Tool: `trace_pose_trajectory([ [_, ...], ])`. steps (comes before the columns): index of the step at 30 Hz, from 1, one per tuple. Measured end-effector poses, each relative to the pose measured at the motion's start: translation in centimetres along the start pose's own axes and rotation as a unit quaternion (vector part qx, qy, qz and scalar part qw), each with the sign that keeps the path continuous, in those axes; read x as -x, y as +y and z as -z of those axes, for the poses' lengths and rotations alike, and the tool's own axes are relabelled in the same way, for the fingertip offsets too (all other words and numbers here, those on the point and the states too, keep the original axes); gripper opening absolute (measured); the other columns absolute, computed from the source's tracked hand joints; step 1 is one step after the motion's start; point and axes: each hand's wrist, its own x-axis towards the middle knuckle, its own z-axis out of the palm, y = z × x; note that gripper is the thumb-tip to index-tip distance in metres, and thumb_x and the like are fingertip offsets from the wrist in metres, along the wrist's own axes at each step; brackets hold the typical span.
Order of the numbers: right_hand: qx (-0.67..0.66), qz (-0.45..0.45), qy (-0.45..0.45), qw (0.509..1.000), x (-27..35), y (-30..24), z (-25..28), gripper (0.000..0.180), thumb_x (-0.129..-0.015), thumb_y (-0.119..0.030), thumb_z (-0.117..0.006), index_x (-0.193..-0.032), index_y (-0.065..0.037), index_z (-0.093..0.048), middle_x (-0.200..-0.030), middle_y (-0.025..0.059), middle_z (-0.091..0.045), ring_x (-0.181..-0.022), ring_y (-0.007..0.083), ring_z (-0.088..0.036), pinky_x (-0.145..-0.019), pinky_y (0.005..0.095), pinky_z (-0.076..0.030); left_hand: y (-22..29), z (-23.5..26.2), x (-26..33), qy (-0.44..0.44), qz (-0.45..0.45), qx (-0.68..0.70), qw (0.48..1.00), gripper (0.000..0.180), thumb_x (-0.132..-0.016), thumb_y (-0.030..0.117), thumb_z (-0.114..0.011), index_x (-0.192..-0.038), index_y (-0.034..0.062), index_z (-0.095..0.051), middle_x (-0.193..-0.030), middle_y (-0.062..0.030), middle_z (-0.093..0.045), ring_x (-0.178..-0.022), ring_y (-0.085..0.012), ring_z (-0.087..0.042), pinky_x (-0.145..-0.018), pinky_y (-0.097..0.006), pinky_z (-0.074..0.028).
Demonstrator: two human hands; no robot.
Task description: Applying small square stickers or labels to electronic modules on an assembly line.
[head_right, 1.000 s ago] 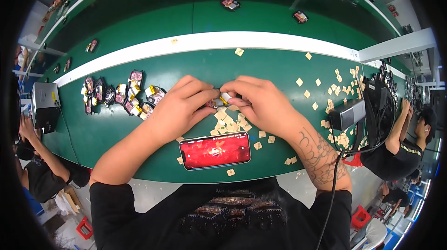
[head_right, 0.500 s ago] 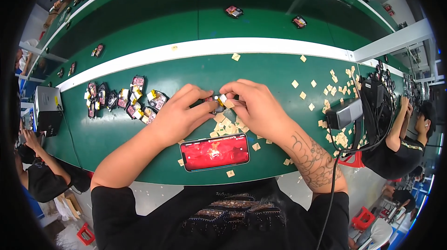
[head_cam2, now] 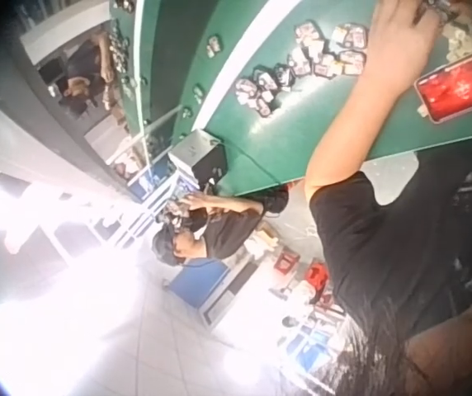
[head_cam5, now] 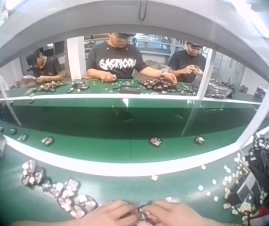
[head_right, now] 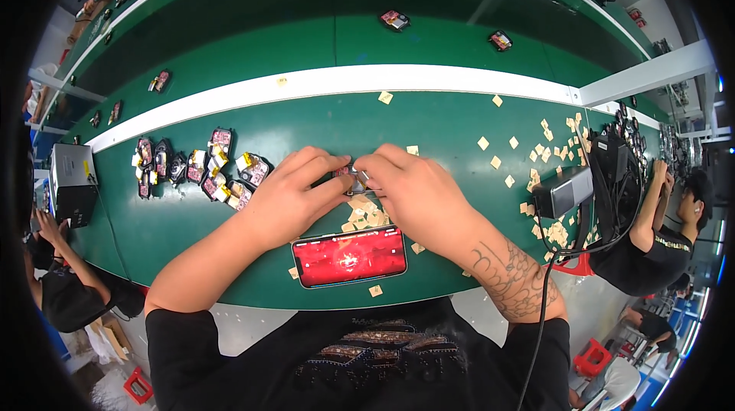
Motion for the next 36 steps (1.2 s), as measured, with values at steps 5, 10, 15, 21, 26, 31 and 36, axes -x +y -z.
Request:
trace_pose_trajectory([
  [5,0.001,0.009,0.042,0.999,0.1,0.1,-1.1,0.027,-0.096,0.006,-0.071,-0.121,-0.002,-0.070,-0.103,0.0133,-0.071,-0.088,0.0338,-0.073,-0.074,0.0406,-0.060,0.4,0.2,-0.2,-0.004,0.007,-0.006,1.000,0.033,-0.084,0.013,-0.086,-0.112,0.0041,-0.073,-0.123,-0.0137,-0.069,-0.112,-0.0336,-0.067,-0.096,-0.046,-0.058],
  [10,-0.028,0.009,0.056,0.998,0.3,0.4,-2.3,0.029,-0.095,0.001,-0.073,-0.123,-0.005,-0.068,-0.104,0.0135,-0.070,-0.088,0.0388,-0.073,-0.073,0.0467,-0.060,0.2,0.0,-0.1,0.014,0.025,0.038,0.999,0.037,-0.082,0.011,-0.086,-0.113,0.0048,-0.068,-0.122,-0.0122,-0.070,-0.110,-0.0342,-0.067,-0.095,-0.045,-0.058],
  [15,-0.046,-0.018,0.064,0.997,0.3,0.1,-2.4,0.025,-0.095,0.002,-0.074,-0.120,-0.003,-0.070,-0.104,0.0140,-0.071,-0.087,0.0368,-0.074,-0.074,0.0441,-0.061,0.2,-0.1,-0.1,0.026,0.034,0.062,0.997,0.041,-0.080,0.008,-0.088,-0.115,0.0039,-0.066,-0.118,-0.0119,-0.070,-0.108,-0.0350,-0.067,-0.093,-0.044,-0.058],
  [21,-0.098,-0.092,0.044,0.990,0.5,-0.2,-2.3,0.023,-0.095,0.001,-0.074,-0.118,-0.003,-0.072,-0.103,0.0137,-0.072,-0.084,0.0361,-0.074,-0.074,0.0430,-0.061,0.4,-0.2,-0.2,0.030,0.037,0.058,0.997,0.043,-0.079,0.009,-0.088,-0.115,0.0026,-0.065,-0.113,-0.0126,-0.069,-0.104,-0.0353,-0.066,-0.091,-0.045,-0.057],
  [26,-0.008,-0.084,0.066,0.994,0.1,-1.3,-2.3,0.021,-0.092,-0.002,-0.074,-0.112,-0.004,-0.076,-0.097,0.0131,-0.074,-0.082,0.0372,-0.074,-0.072,0.0456,-0.060,0.5,-0.2,-0.2,0.037,0.041,0.053,0.997,0.047,-0.079,0.009,-0.089,-0.119,0.0024,-0.065,-0.111,-0.0129,-0.068,-0.103,-0.0359,-0.065,-0.090,-0.044,-0.057],
  [31,0.051,-0.078,0.053,0.994,-0.9,-1.5,-2.4,0.018,-0.090,-0.002,-0.074,-0.109,-0.004,-0.076,-0.096,0.0132,-0.075,-0.081,0.0374,-0.074,-0.072,0.0462,-0.060,0.6,-0.3,-0.1,0.035,0.046,0.057,0.997,0.039,-0.084,0.011,-0.084,-0.114,0.0058,-0.060,-0.107,-0.0113,-0.063,-0.104,-0.0347,-0.062,-0.092,-0.045,-0.056],
  [36,-0.041,-0.034,0.142,0.988,-0.7,-0.6,-2.8,0.016,-0.092,-0.003,-0.076,-0.108,-0.004,-0.076,-0.089,0.0113,-0.072,-0.073,0.0334,-0.071,-0.068,0.0422,-0.058,0.6,-0.4,0.0,0.042,0.045,0.049,0.997,0.041,-0.083,0.012,-0.086,-0.117,0.0052,-0.064,-0.109,-0.0111,-0.064,-0.104,-0.0339,-0.064,-0.090,-0.044,-0.057],
])
